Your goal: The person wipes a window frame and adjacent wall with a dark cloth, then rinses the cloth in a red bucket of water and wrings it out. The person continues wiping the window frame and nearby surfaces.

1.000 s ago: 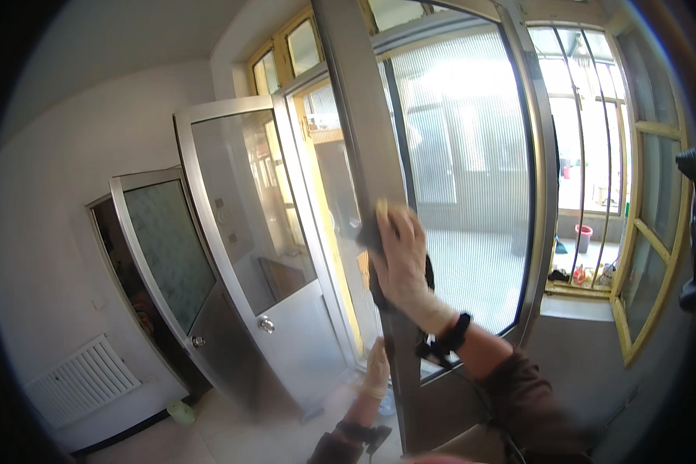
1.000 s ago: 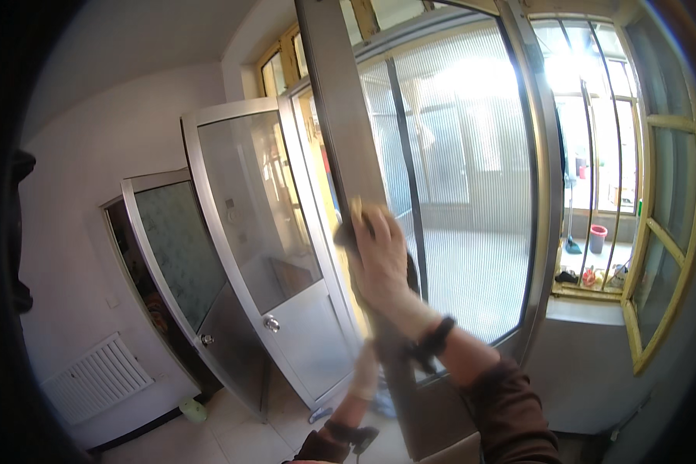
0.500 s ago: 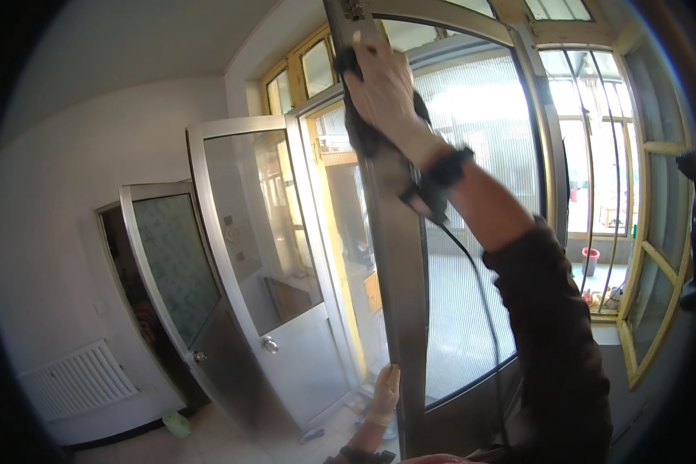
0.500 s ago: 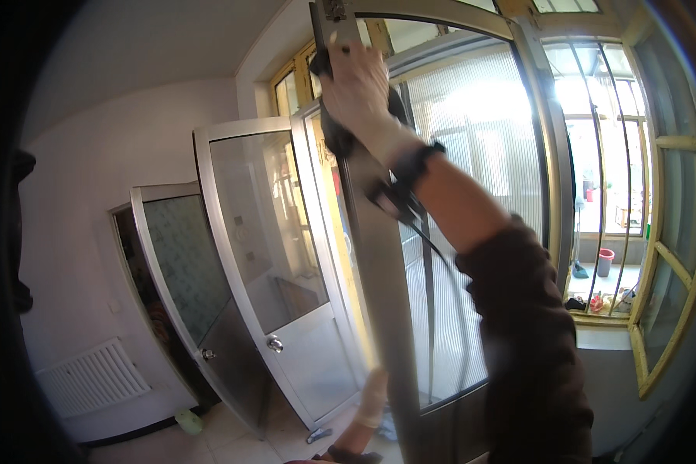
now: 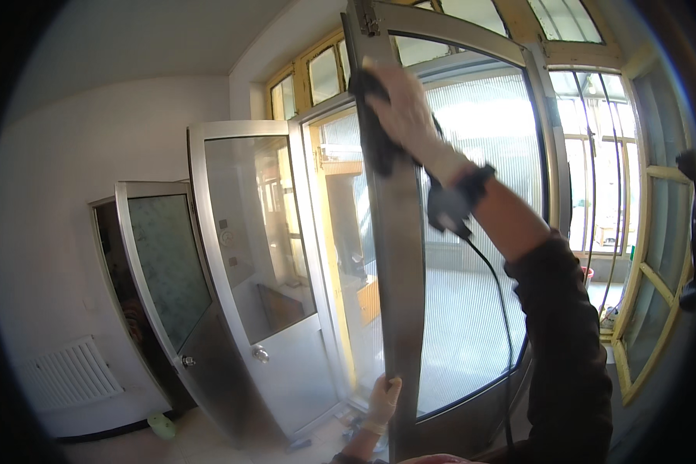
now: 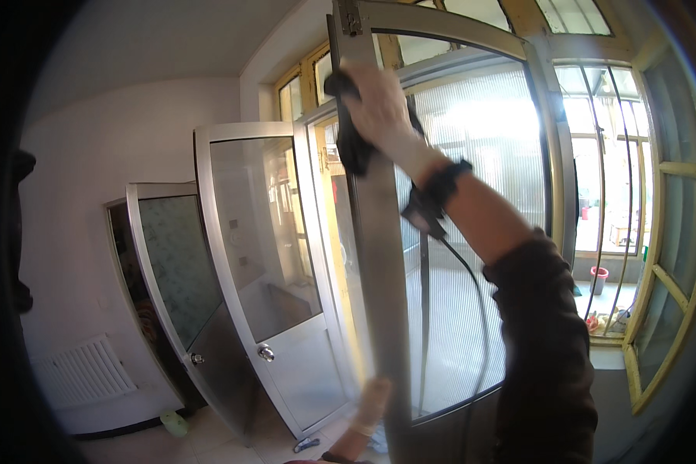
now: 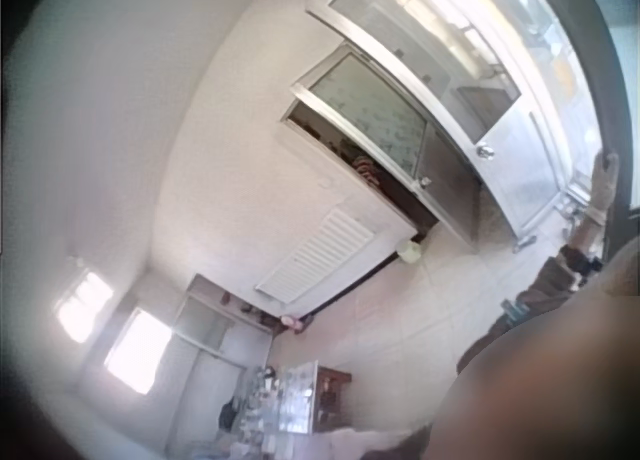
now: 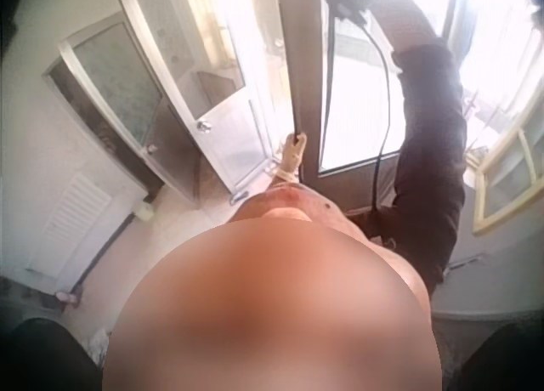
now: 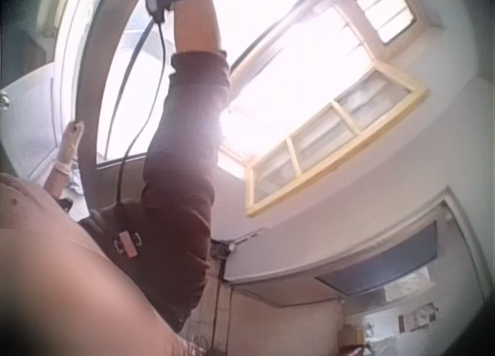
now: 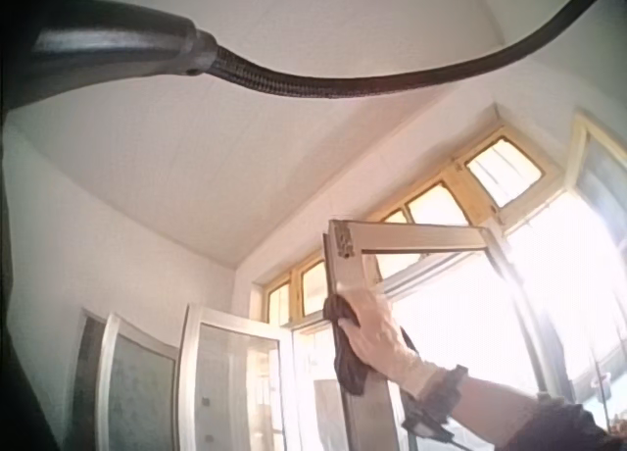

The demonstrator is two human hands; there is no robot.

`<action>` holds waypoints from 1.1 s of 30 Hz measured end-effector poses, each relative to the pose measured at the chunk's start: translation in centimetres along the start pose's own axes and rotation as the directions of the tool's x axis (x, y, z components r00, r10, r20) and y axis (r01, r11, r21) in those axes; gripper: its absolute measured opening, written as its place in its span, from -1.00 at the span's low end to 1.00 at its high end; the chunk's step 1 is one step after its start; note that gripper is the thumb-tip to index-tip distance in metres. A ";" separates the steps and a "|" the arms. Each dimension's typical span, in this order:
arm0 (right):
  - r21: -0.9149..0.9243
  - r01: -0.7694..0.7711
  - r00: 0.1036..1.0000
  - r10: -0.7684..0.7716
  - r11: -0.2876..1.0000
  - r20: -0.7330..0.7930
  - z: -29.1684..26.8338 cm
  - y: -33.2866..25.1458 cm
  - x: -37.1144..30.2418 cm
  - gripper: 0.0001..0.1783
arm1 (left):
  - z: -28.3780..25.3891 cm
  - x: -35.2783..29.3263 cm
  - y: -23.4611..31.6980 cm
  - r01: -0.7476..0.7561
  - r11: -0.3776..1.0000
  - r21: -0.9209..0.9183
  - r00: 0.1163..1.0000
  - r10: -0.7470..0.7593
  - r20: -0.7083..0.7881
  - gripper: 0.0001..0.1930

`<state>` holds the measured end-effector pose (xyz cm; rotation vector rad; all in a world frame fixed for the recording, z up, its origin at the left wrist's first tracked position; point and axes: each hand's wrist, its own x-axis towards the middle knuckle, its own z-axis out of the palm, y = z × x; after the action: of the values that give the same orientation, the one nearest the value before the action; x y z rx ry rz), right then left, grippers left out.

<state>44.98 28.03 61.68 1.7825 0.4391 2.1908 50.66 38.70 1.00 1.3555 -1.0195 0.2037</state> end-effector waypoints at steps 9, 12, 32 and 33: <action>-0.284 -0.070 0.977 0.008 0.956 -0.213 0.0 6.3 7.0 -0.54 | -0.2 2.6 -1.8 0.163 0.973 0.163 0.986 -0.168 0.021 -0.66; -0.091 -0.156 0.974 0.138 0.984 -0.178 1.7 9.0 11.8 -0.71 | -0.3 2.4 -1.5 -0.048 0.961 0.272 0.999 0.042 0.031 -0.63; -0.010 -0.548 0.836 0.547 0.836 -0.049 -4.5 7.7 9.2 -0.66 | -0.4 2.3 3.2 -0.123 0.976 0.177 0.992 0.127 -0.010 -0.68; -0.057 -0.521 0.851 0.514 0.852 -0.107 -4.3 8.1 9.7 -0.66 | -0.4 2.3 3.1 -0.141 0.967 0.210 0.989 0.147 -0.016 -0.68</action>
<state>38.66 24.31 72.82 1.9300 -0.1474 2.5986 50.17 38.90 4.86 1.4628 -1.0946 0.4504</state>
